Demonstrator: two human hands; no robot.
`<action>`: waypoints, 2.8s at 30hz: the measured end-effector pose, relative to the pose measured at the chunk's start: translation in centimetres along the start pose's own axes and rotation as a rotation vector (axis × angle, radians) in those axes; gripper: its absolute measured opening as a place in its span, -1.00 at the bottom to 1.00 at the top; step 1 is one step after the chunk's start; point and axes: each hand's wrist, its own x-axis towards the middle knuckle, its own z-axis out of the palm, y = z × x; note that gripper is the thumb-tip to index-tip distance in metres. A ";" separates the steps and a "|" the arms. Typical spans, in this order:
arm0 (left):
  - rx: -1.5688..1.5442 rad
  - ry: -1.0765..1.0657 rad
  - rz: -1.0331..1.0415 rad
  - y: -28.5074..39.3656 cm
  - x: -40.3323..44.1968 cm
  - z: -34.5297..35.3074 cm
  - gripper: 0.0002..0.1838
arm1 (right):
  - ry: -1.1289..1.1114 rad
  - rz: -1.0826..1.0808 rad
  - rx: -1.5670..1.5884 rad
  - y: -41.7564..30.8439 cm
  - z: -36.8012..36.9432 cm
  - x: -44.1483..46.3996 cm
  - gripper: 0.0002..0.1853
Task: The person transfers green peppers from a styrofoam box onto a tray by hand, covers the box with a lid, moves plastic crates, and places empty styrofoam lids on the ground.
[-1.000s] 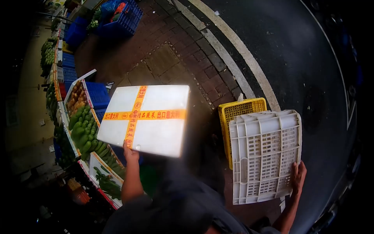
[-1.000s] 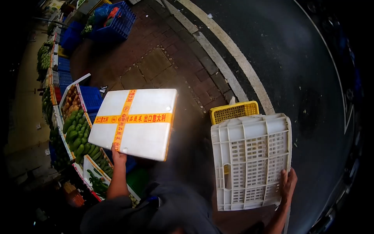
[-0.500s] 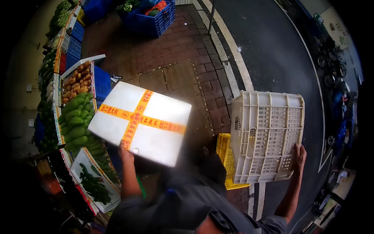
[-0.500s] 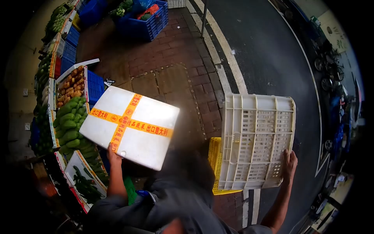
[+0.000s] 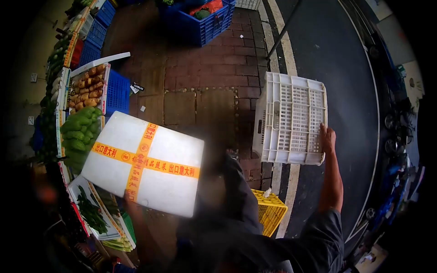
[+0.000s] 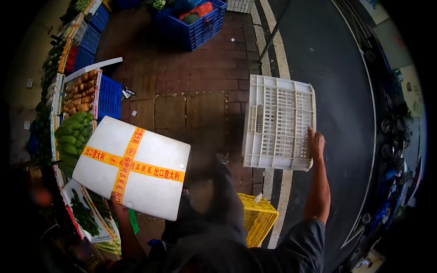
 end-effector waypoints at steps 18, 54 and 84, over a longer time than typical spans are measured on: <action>-0.031 0.167 -0.071 -0.2 -5.9 4.8 -0.59 | -0.471 -0.377 0.015 -21.1 36.7 2.1 -0.30; 0.038 -0.003 -0.511 -6.0 5.3 -22.7 -0.72 | -0.074 -0.768 0.269 -30.1 9.8 -37.8 -0.41; 0.127 0.519 -0.735 -6.9 -5.5 -19.2 -0.59 | -0.611 -2.123 -0.765 -78.4 57.0 -32.4 -0.55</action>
